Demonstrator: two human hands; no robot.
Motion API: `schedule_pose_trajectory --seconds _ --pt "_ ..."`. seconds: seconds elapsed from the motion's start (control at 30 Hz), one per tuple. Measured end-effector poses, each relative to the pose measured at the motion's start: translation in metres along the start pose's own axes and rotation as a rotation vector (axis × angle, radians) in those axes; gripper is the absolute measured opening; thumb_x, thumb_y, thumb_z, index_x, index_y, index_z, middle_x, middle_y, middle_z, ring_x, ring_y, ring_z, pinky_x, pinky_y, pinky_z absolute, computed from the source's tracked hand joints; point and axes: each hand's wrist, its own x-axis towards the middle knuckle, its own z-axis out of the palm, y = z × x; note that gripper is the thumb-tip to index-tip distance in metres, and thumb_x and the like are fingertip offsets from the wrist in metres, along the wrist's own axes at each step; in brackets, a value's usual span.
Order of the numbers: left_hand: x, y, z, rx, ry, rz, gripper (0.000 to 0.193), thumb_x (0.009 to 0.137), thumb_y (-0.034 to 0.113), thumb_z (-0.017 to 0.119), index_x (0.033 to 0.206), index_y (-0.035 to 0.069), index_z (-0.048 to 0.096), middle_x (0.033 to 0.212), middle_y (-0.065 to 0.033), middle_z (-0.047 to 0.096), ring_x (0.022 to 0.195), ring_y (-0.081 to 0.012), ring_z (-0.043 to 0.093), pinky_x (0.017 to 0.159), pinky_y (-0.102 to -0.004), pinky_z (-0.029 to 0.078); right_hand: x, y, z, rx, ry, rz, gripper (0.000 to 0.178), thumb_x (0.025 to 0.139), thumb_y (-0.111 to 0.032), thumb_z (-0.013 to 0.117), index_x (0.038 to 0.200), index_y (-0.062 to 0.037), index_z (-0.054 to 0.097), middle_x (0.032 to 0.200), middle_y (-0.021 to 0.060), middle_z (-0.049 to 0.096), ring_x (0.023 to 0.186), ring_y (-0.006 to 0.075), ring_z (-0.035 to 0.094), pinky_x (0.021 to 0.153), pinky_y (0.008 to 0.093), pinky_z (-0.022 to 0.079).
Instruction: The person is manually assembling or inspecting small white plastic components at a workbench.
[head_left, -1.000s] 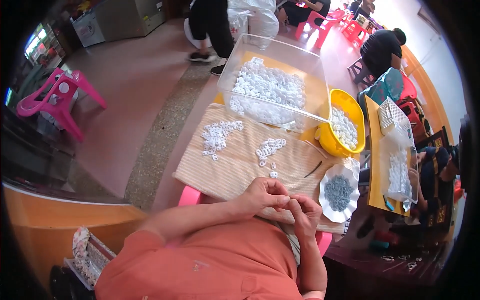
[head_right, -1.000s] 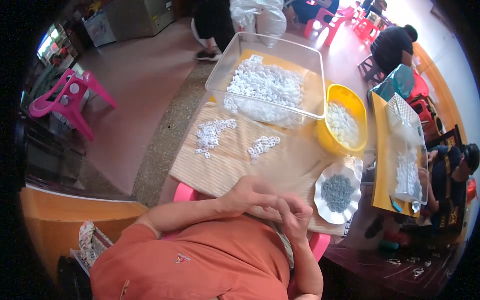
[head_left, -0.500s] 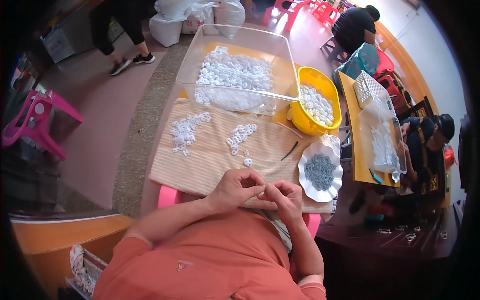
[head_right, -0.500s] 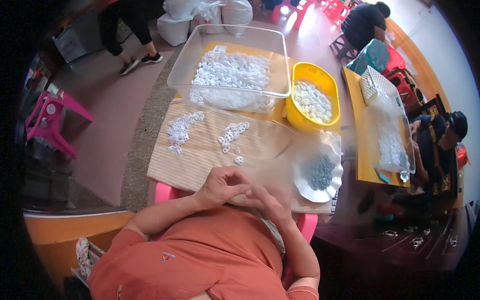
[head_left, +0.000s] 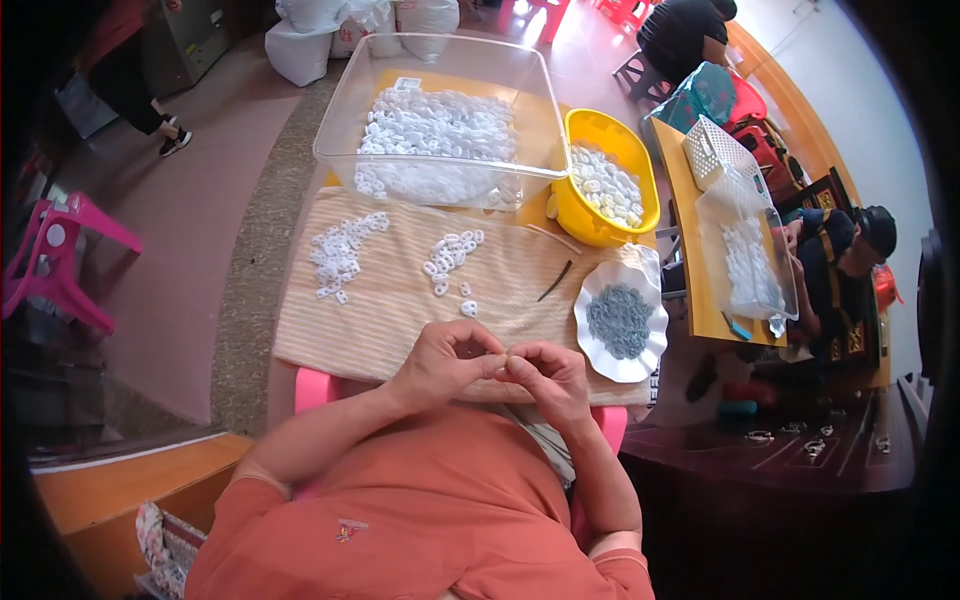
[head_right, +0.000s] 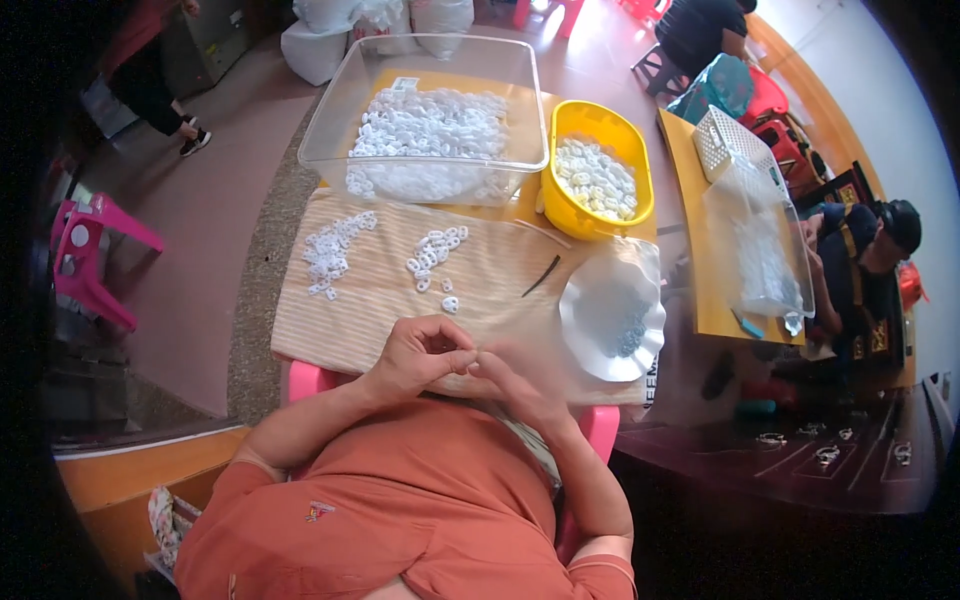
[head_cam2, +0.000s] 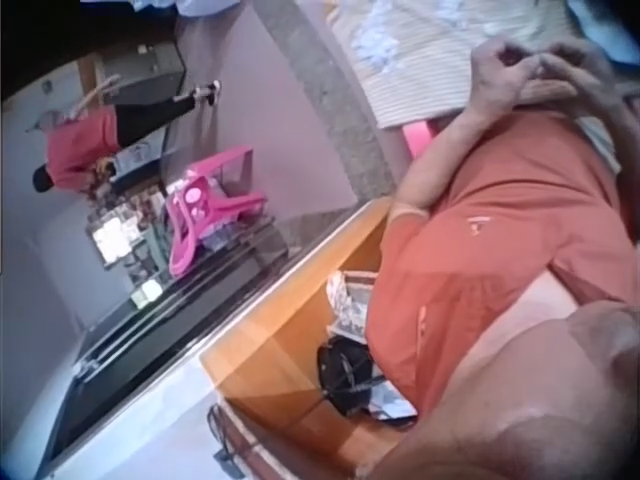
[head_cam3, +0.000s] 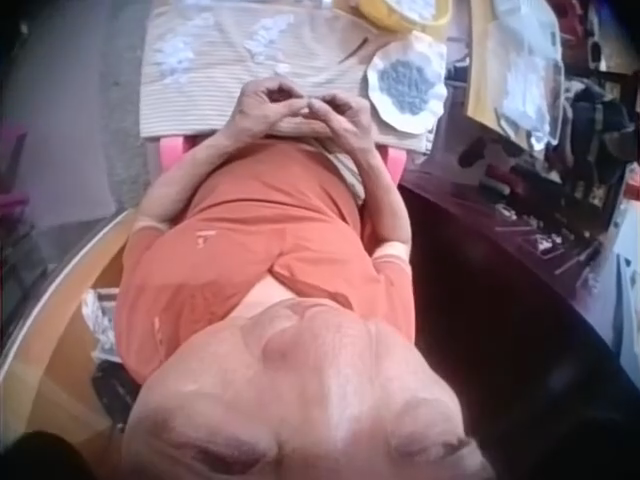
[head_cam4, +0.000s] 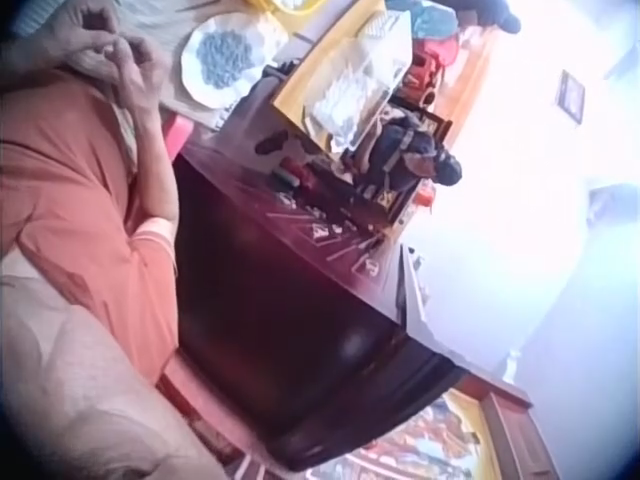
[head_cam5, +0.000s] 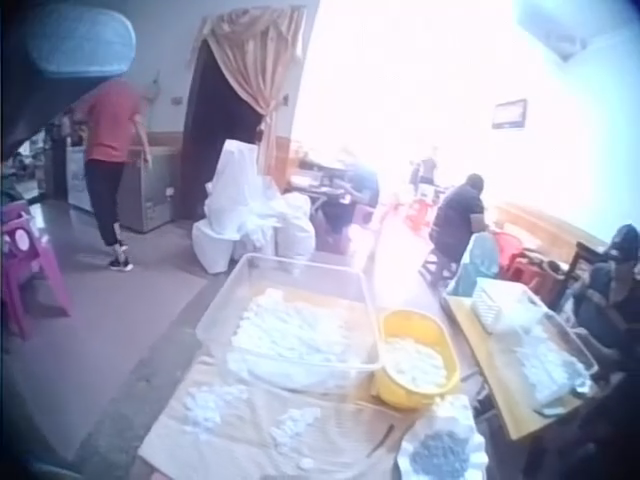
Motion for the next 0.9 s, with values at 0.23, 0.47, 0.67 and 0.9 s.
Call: schedule_pose_trajectory --seconds 0.23,0.47,0.67,0.9 --pt "0.002 0.001 -0.002 -0.066 -0.013 -0.043 0.009 0.086 0.002 0.065 0.093 -0.002 0.062 0.084 -0.0046 0.067 0.079 -0.0092 0.064 0.07 -0.022 0.052 0.002 0.006 0.0 -0.097 0.024 -0.081 0.016 0.092 -0.01 0.058 0.096 0.0041 0.064 0.085 0.006 0.065 0.081 0.0113 0.061 0.073 0.0247 0.05" --pt "0.002 -0.001 -0.003 -0.014 -0.001 -0.039 0.008 0.085 0.004 0.066 0.091 -0.001 0.063 0.079 -0.0013 0.064 0.073 -0.0054 0.06 0.063 -0.0201 0.049 0.002 0.0 -0.001 0.016 -0.03 -0.037 0.01 0.092 -0.002 0.058 0.097 0.0053 0.062 0.088 0.0048 0.065 0.079 0.0096 0.062 0.071 0.0214 0.051" --pt "0.003 -0.001 -0.002 -0.026 0.02 -0.067 0.007 0.085 0.003 0.067 0.089 0.0 0.063 0.076 -0.0005 0.063 0.068 -0.0054 0.058 0.061 -0.0201 0.048 0.004 -0.002 -0.03 -0.719 0.206 -0.28 0.008 0.086 -0.001 0.064 0.093 0.0025 0.061 0.076 0.0075 0.06 0.062 0.0101 0.053 0.056 0.024 0.043" --pt "0.002 0.0 -0.002 -0.076 0.016 -0.082 0.007 0.084 0.003 0.067 0.089 0.0 0.063 0.076 -0.0011 0.063 0.068 -0.0064 0.058 0.062 -0.0209 0.049 0.002 -0.013 -0.073 -1.238 0.566 -0.405 0.011 0.083 0.0 0.061 0.094 0.002 0.063 0.085 0.0156 0.063 0.063 0.0299 0.06 0.057 0.0329 0.048"
